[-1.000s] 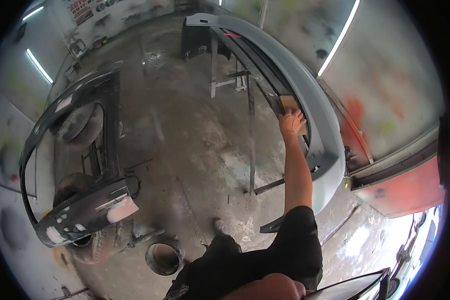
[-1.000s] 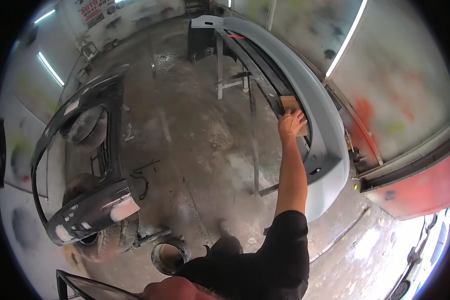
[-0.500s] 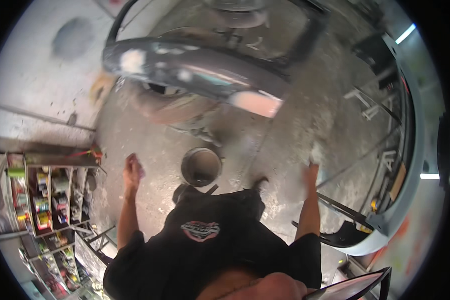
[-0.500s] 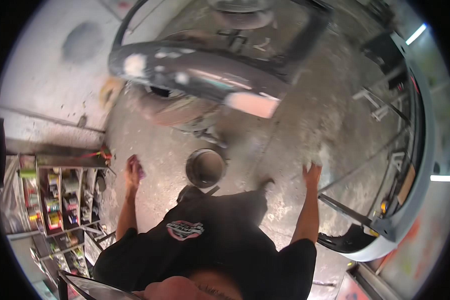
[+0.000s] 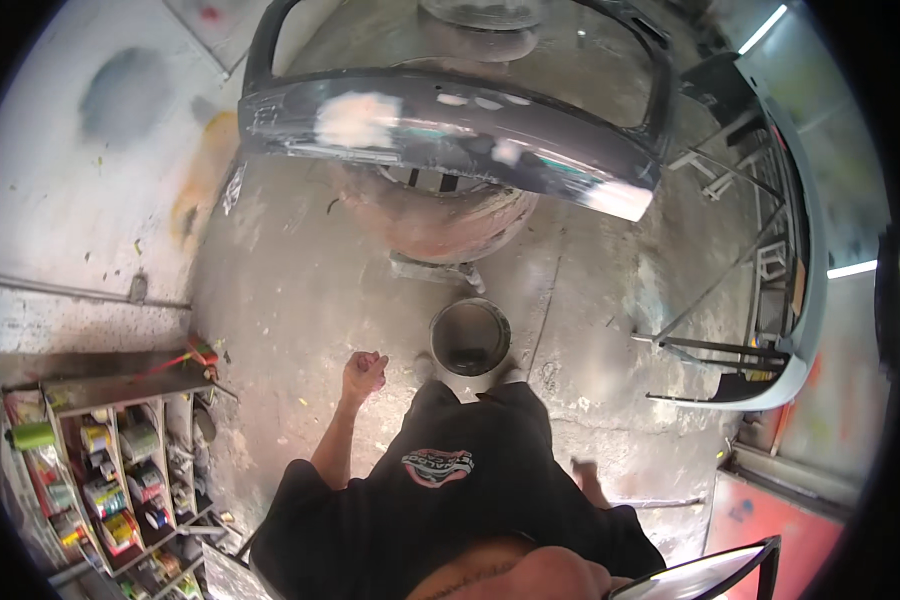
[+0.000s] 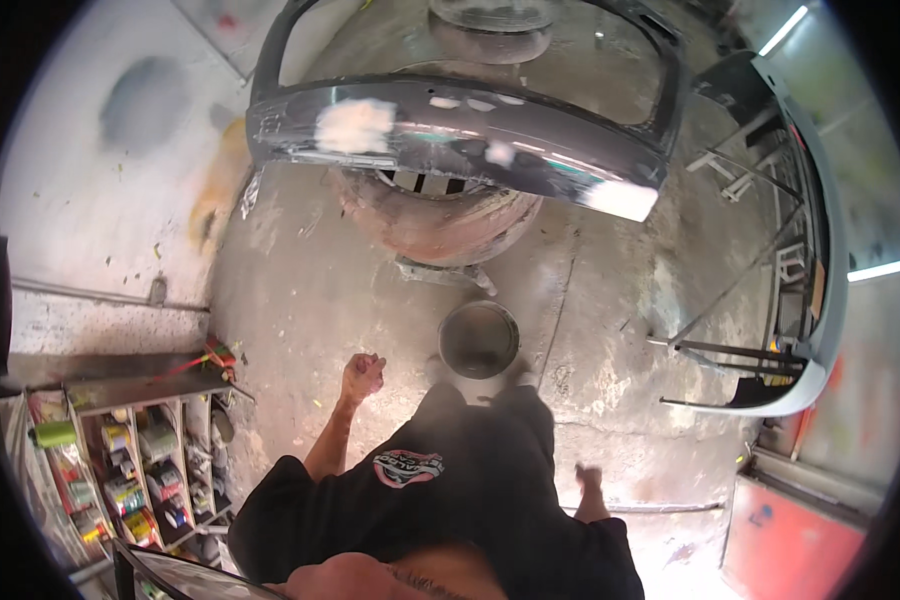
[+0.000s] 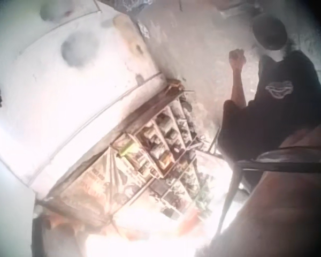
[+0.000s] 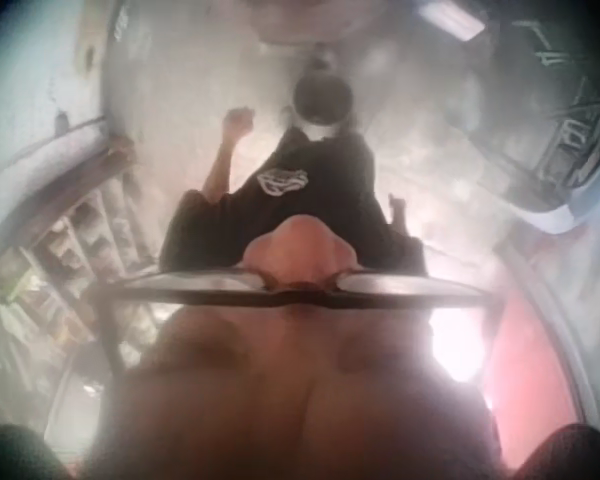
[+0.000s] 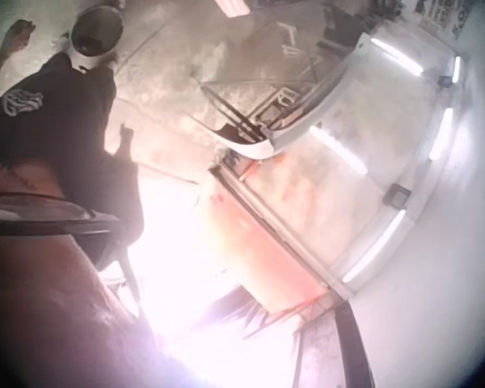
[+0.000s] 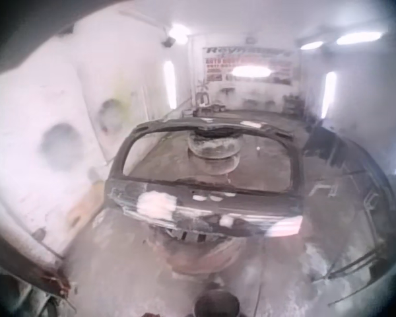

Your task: The person performs wet sanding on a car door and bumper using a sanding block and a pink cloth. The person repeatedly dips the sanding block and cloth into a bucket of water before rubbing them against the surfaces of the car parts to smooth the primer.

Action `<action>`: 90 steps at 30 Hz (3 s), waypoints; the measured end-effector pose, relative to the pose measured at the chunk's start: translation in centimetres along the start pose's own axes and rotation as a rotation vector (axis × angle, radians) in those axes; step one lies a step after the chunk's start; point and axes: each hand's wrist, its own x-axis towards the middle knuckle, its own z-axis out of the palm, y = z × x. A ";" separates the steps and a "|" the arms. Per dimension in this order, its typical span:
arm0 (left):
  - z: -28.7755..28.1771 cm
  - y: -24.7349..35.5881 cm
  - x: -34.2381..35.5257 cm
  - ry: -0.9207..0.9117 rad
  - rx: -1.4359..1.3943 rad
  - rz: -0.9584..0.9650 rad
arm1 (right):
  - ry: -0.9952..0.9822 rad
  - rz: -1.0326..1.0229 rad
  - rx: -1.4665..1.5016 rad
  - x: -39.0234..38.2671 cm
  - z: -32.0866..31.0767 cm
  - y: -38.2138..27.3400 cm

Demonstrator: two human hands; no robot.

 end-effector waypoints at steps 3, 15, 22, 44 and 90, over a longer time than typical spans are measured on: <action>2.8 1.4 2.7 -0.217 -0.135 0.071 | 0.492 -0.190 0.706 0.1 -6.6 -6.3; 18.3 9.7 5.7 -0.557 0.576 0.341 | 0.605 -0.485 0.777 -3.1 -9.4 -24.7; 17.5 3.6 14.0 -0.742 0.195 0.129 | 0.460 -0.471 0.851 -7.7 -6.8 -33.4; 22.7 -17.3 28.5 -1.401 1.540 0.641 | 0.348 0.545 1.625 16.2 9.6 -56.0; 26.7 -32.2 35.9 -0.900 1.009 -0.428 | -0.089 -0.037 3.375 25.7 13.7 -56.9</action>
